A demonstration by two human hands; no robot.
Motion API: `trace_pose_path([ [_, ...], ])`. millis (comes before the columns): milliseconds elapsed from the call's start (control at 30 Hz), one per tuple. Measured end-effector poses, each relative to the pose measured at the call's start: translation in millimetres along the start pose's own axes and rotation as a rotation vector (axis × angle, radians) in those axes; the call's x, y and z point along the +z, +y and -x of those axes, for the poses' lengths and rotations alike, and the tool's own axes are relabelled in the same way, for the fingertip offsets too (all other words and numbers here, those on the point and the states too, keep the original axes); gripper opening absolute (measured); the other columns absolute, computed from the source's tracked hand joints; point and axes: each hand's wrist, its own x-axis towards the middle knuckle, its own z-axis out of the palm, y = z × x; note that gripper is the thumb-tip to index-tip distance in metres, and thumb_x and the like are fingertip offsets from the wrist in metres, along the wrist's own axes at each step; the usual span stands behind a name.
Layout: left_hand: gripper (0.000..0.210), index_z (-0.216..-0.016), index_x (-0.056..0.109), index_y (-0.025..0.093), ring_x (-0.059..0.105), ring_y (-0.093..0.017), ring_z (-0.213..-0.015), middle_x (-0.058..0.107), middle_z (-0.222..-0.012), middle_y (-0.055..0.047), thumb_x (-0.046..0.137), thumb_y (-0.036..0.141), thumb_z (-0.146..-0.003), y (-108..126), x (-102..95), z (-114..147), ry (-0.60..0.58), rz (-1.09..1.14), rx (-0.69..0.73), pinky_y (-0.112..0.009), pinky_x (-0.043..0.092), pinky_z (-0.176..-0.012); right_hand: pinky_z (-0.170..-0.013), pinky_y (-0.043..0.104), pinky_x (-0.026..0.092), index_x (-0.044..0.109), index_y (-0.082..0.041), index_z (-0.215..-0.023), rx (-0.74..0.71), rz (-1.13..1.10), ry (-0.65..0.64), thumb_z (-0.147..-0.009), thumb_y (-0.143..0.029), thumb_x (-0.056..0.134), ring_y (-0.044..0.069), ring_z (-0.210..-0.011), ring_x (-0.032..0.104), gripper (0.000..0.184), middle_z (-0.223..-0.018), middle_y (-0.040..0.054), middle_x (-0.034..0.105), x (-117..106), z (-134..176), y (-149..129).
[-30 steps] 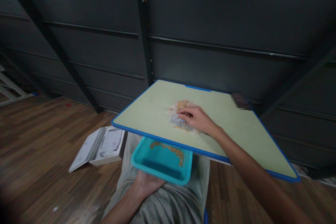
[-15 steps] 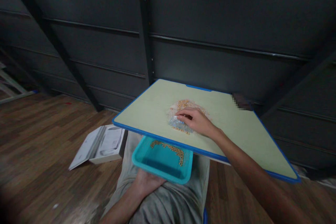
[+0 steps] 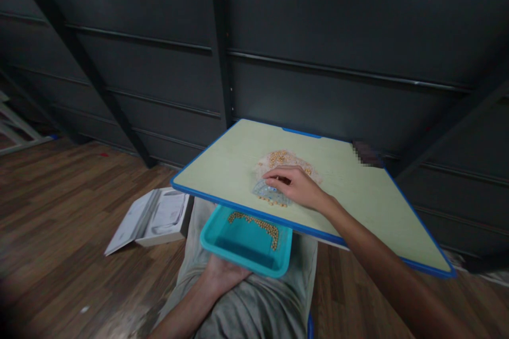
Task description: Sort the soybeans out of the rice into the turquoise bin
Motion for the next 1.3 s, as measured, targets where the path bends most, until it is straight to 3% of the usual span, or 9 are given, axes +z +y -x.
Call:
trace_pose_path([
  [267,0.061,-0.165,0.077,0.031,0.069,-0.042,-0.166,0.087,-0.160,-0.014,0.077,0.052,-0.108,-2,-11.4,-2,-0.017,0.026,0.011,-0.068,0.045,-0.146,-0.105,0.046,0.069,0.098,-0.031,-0.123,0.043,-0.048,-0.025,-0.115,-0.042,0.081,0.027,-0.109,0.087,0.021,-0.122,0.0078,0.096,4,2,-5],
  [433,0.057,-0.160,0.081,0.028,0.067,-0.044,-0.168,0.088,-0.159,-0.015,0.079,0.051,-0.108,-2,-13.3,-1,0.019,0.001,0.002,-0.070,0.045,-0.145,-0.092,0.040,0.067,0.098,-0.028,-0.120,0.064,-0.056,-0.046,-0.112,-0.042,0.084,0.024,-0.096,0.084,0.021,-0.113,0.0076,0.096,5,3,-4],
  [767,0.059,-0.169,0.073,0.034,0.065,-0.045,-0.170,0.087,-0.161,-0.010,0.065,0.048,-0.112,-1,12.7,-3,0.083,-0.062,0.015,-0.076,0.046,-0.141,-0.073,0.035,0.059,0.097,-0.027,-0.116,0.020,-0.048,-0.079,-0.112,-0.048,0.084,0.019,-0.073,0.072,0.025,-0.088,0.0037,0.088,8,7,-12],
  [967,0.057,-0.167,0.075,0.033,0.067,-0.045,-0.168,0.092,-0.151,-0.010,0.067,0.045,-0.112,2,23.4,-2,0.064,-0.076,0.019,-0.076,0.045,-0.142,-0.079,0.036,0.061,0.097,-0.027,-0.119,-0.010,-0.008,-0.081,-0.114,-0.045,0.083,0.020,-0.078,0.076,0.024,-0.094,0.0049,0.091,11,8,-16],
  [1300,0.055,-0.165,0.078,0.030,0.065,-0.039,-0.171,0.088,-0.158,-0.013,0.062,0.047,-0.115,0,-10.9,0,-0.067,0.007,-0.016,-0.066,0.037,-0.150,-0.099,0.045,0.066,0.095,-0.027,-0.120,-0.022,0.153,0.045,-0.116,-0.034,0.080,0.028,-0.104,0.085,0.017,-0.116,0.0101,0.094,-1,-1,-1],
])
